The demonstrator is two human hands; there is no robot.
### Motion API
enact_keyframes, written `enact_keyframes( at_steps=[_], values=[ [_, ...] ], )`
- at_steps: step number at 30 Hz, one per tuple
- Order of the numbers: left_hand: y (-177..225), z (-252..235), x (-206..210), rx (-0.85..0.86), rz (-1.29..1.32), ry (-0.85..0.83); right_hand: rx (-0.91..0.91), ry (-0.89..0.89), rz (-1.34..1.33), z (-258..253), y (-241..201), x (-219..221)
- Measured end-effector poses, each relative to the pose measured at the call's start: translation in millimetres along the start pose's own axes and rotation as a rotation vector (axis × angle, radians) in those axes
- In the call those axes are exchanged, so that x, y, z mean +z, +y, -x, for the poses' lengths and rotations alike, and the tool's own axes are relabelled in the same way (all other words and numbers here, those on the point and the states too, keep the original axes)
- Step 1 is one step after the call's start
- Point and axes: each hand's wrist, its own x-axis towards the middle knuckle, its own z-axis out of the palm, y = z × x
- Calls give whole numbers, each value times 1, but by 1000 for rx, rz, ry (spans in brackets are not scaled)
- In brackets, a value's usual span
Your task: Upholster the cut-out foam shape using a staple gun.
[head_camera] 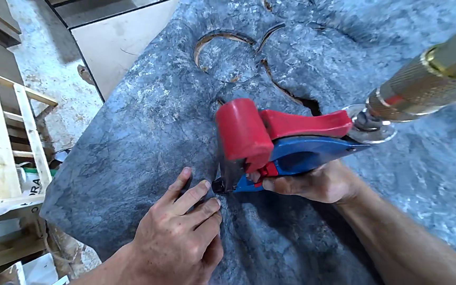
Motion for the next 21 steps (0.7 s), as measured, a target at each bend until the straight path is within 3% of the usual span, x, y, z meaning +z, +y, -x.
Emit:
enact_keyframes(
  at_steps=[5,11,14,21],
  values=[
    [-1,-1,0,18,-7,-3,-50,4,33,5,-9,-12],
    [-9,-3,-25,-97,168,-2,-152,206,-157,17,1,-41],
    [-24,-19,-43,-122,-51,-142,-183,326,-242,16,8,-44],
    [-44,-49,-35,168,-126,-474,-108,526,-276,9,11,-39]
  ],
)
